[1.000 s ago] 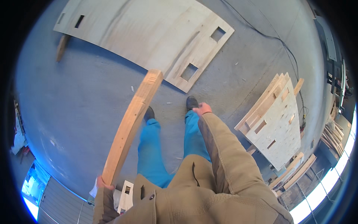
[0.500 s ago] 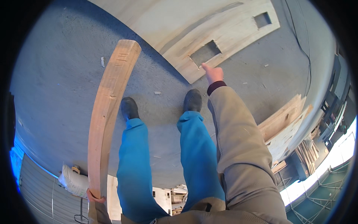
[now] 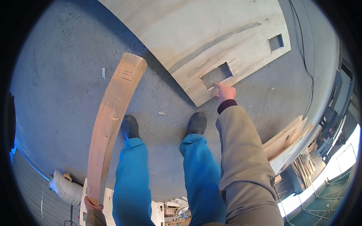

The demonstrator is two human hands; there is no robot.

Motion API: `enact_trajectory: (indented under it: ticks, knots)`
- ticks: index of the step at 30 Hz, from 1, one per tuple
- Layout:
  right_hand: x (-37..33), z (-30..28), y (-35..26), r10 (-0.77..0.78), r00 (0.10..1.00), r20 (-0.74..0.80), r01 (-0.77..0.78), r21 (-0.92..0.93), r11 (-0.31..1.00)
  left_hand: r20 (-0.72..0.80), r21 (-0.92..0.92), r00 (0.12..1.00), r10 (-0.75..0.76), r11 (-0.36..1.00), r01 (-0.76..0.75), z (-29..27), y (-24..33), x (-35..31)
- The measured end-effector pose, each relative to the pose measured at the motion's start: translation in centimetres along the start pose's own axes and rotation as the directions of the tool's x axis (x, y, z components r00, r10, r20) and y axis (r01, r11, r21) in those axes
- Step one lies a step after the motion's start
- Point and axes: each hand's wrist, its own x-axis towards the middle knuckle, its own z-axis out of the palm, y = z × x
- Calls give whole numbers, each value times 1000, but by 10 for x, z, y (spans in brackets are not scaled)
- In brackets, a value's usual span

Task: The person moves around a workshop, picks up a large plywood panel, flips it, and places it on the floor. They then pick up and place several wooden planks and smaller pieces, arranging them on and around the panel. The person also handles a jigsaw and a small wooden block, placing them on the panel.

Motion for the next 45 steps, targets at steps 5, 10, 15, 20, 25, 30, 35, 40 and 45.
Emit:
enact_trajectory:
  ticks: [5, 10, 15, 20, 25, 30, 35, 40, 45]
  knots:
    - [-1, -10, -3, 38, 993, 114, -45, 58, 997, -66, -50, 995, 69, 996, -72, 12, -10, 27]
    - [-27, -20, -12, 68, 983, 168, -97, 171, 980, -123, -95, 989, 79, 991, -91, 17, -13, 49]
    - [-70, -23, -27, 2, 981, 195, -48, 229, 972, -168, -87, 972, 167, 979, -183, 19, 6, 87]
    - [-93, -24, -40, 6, 984, 181, -43, 199, 979, -90, -216, 986, 140, 964, -157, 30, 46, 152]
    - [-94, -25, -41, 12, 987, 159, -40, 176, 984, -255, -256, 926, 279, 904, -343, 74, 167, 232]
    - [-95, -23, -39, -15, 987, 158, -14, 182, 983, -309, 98, 815, 490, 869, -486, 56, 345, 277]
    - [-94, -19, -40, 5, 991, 134, -28, 170, 985, -324, -84, 703, 632, 722, -687, 31, 538, 241]
    - [-92, -18, -41, 10, 994, 110, -28, 166, 986, -188, 8, 724, 664, 738, -675, 11, 543, 206]
    - [-95, -19, -45, 21, 990, 142, -47, 185, 982, -246, 248, 723, 645, 763, -597, -3, 490, 241]
